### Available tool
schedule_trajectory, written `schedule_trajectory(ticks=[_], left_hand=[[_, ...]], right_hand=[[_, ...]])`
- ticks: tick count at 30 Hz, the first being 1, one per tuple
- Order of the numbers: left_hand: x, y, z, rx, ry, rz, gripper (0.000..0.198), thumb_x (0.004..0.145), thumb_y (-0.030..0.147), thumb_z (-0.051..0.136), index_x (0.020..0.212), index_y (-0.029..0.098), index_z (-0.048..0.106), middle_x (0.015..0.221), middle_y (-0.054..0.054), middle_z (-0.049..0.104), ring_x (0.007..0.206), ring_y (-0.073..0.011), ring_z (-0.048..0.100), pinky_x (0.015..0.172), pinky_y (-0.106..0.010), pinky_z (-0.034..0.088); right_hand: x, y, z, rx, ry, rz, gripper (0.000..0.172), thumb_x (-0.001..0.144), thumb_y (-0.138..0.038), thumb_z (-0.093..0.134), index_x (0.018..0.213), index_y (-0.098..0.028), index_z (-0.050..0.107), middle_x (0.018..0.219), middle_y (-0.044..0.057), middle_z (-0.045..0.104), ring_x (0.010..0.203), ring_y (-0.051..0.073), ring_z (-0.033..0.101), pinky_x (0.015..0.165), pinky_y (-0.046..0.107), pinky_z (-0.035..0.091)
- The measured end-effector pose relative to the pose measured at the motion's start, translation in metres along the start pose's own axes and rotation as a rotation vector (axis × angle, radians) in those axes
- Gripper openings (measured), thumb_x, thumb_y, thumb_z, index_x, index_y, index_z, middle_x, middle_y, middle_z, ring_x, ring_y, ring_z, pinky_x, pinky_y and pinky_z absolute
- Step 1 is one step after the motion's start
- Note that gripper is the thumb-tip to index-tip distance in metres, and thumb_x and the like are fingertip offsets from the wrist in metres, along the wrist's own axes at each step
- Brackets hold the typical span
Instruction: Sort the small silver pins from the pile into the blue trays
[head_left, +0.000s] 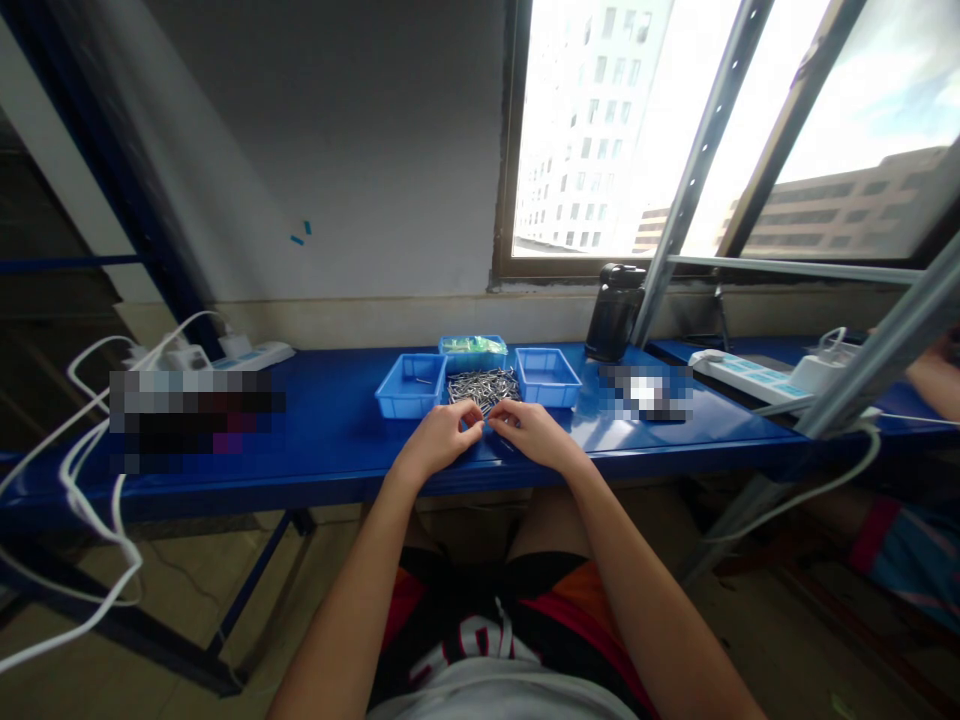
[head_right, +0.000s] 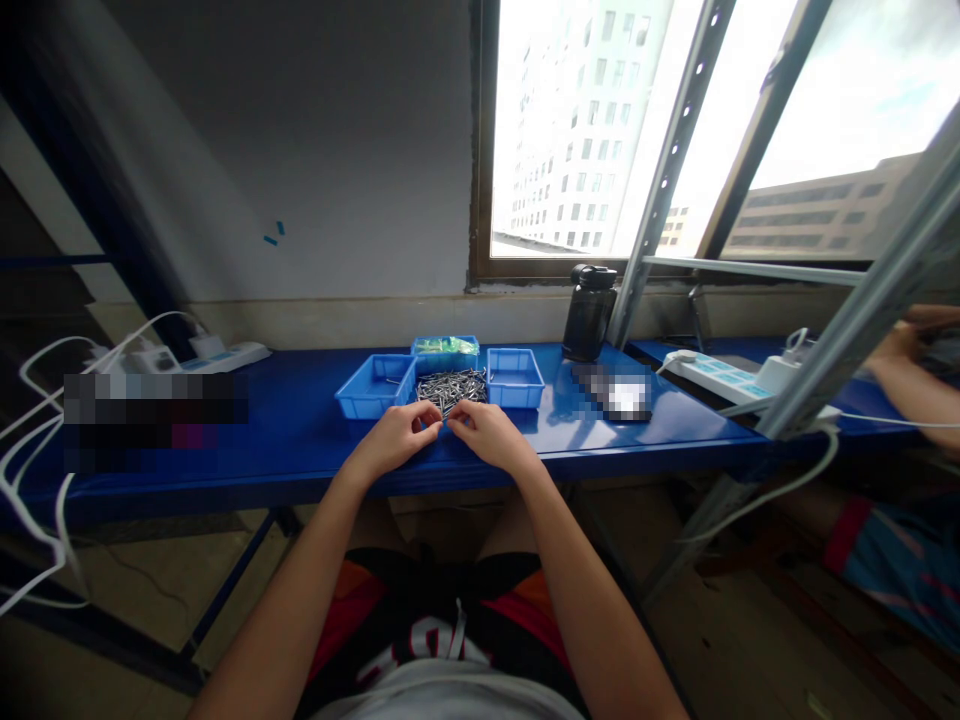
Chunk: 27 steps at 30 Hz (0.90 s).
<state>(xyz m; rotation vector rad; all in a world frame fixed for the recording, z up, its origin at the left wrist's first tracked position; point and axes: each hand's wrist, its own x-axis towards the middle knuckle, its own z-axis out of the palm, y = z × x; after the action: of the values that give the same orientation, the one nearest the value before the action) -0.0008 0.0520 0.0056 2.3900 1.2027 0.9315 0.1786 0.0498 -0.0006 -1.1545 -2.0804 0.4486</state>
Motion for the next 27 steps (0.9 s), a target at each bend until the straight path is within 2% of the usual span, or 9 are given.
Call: schedule_trajectory(ticks=[4, 16, 27], left_hand=[[0.0007, -0.0021, -0.0005, 0.012, -0.024, 0.022, 0.019, 0.079, 0.028, 0.049, 0.084, 0.019, 0.064, 0.082, -0.002, 0.067, 0.071, -0.0153, 0.059, 0.064, -0.024, 0.043], [0.0008, -0.0008, -0.0016, 0.014, -0.038, 0.028, 0.022, 0.079, 0.030, 0.049, 0.086, 0.019, 0.067, 0.086, -0.003, 0.068, 0.078, -0.0172, 0.060, 0.068, -0.024, 0.044], [0.0007, -0.0003, -0.0004, 0.052, -0.013, -0.008, 0.025, 0.080, 0.034, 0.047, 0.084, 0.019, 0.067, 0.085, -0.004, 0.069, 0.077, -0.0182, 0.060, 0.068, -0.025, 0.044]], right_hand=[[-0.0007, -0.0008, -0.0002, 0.037, -0.001, 0.017, 0.017, 0.081, -0.027, 0.051, 0.089, -0.017, 0.063, 0.076, 0.002, 0.065, 0.065, 0.012, 0.056, 0.062, 0.022, 0.042], [-0.0002, -0.0017, -0.0017, -0.060, -0.043, -0.002, 0.019, 0.084, -0.028, 0.048, 0.087, -0.019, 0.065, 0.076, 0.002, 0.066, 0.069, 0.013, 0.057, 0.063, 0.022, 0.040], [-0.0009, 0.0003, -0.0009, -0.004, -0.001, 0.001, 0.016, 0.083, -0.027, 0.049, 0.082, -0.018, 0.062, 0.073, 0.001, 0.064, 0.066, 0.013, 0.056, 0.060, 0.022, 0.040]])
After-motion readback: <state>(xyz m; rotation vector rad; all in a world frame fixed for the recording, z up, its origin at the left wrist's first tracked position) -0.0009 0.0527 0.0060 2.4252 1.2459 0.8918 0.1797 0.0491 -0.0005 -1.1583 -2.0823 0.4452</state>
